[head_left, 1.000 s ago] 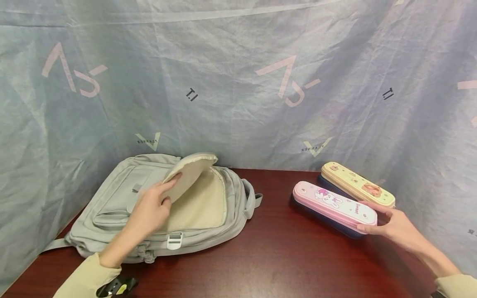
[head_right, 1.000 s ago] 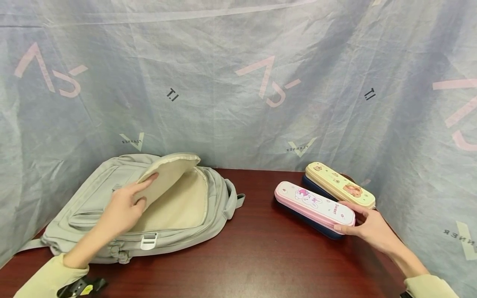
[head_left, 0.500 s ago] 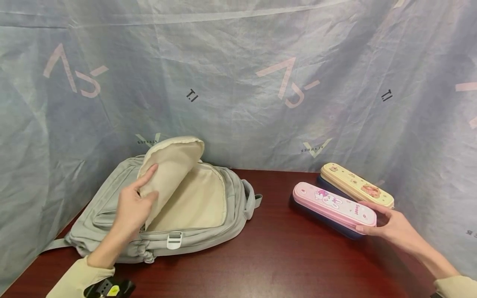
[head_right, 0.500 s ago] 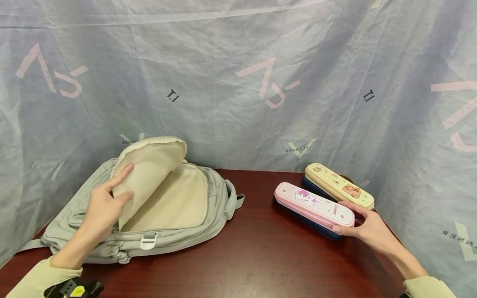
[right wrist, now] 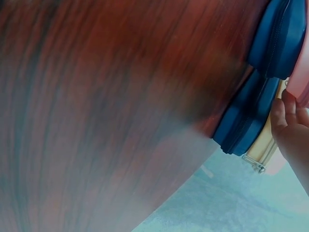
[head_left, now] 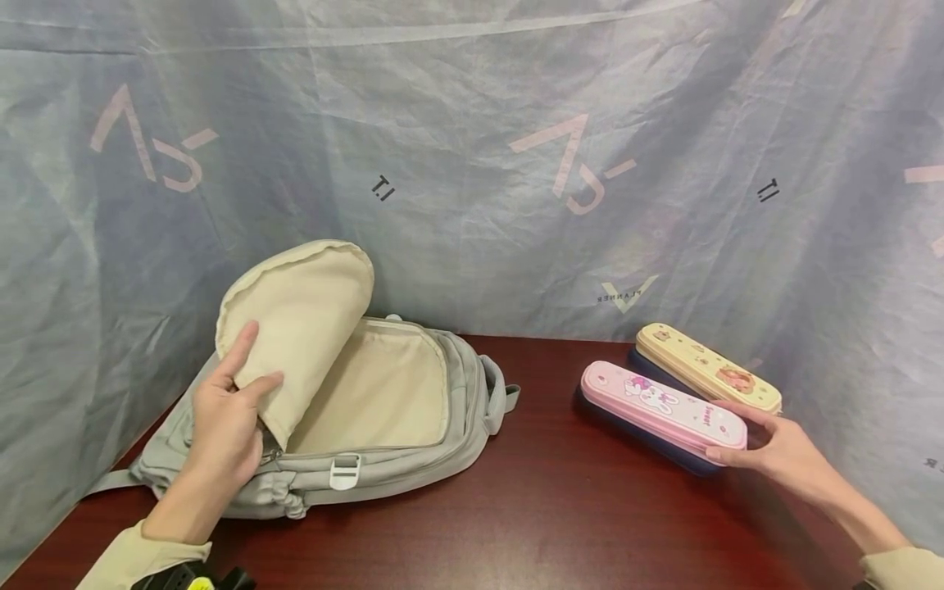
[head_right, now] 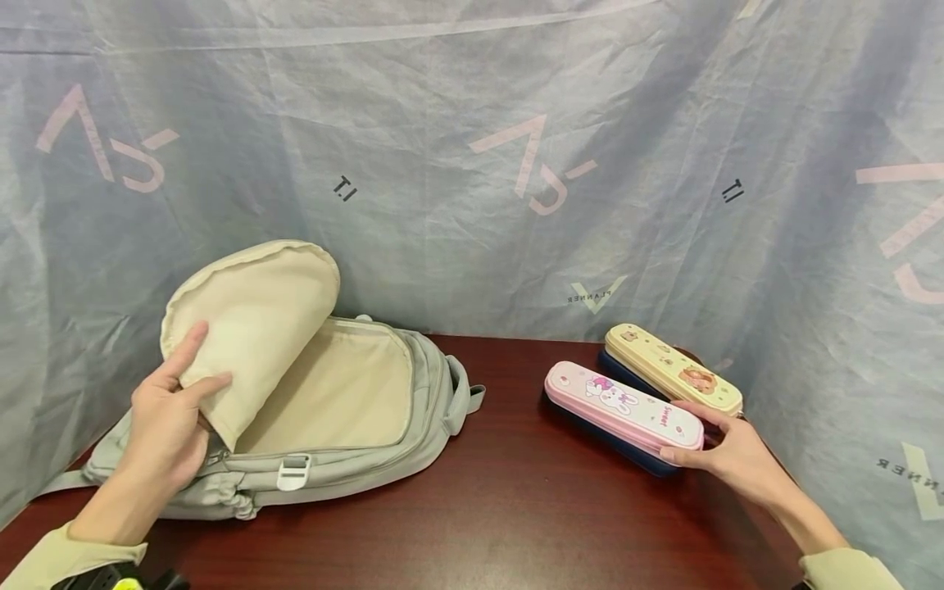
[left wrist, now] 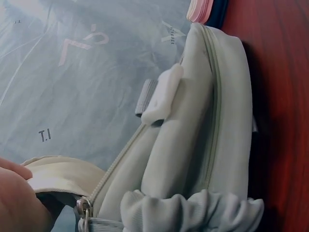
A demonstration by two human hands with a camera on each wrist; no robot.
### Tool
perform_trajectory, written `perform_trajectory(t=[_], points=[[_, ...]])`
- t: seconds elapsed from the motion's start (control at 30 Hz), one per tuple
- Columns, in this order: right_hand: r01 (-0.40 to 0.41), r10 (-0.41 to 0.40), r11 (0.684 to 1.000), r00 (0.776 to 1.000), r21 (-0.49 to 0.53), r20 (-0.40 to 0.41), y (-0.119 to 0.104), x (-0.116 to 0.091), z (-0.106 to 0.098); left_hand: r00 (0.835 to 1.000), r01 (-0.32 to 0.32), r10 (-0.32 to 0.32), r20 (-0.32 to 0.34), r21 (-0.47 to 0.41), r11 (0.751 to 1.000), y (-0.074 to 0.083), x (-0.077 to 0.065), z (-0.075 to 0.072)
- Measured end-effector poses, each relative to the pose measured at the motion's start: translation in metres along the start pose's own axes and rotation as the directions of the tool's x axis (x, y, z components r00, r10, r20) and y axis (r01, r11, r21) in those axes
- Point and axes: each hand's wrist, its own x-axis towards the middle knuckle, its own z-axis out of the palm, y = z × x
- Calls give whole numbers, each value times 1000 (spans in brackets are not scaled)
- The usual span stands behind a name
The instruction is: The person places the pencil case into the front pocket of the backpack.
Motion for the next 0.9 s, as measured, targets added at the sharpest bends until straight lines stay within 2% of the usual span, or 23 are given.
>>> perform_trajectory(t=[0.13,0.47,0.6,0.9], points=[[-5,5,1000,1000,-5,-1,1,0,1,999,-45,45,-1,-29,999,-2,-1,-1],[14,-15,995,1000,-100,-13,0,0,-1,984,-145,141,108,31,989,-12,-3,-6],[16,-18,991,1000,-133,-14,-1,2,-2,978,-171,166,127,28,985,-14,-4,-9],[59,-60,998,998,-27,-6,3,5,-3,974,-185,183,130,3,983,-14,-3,-9]])
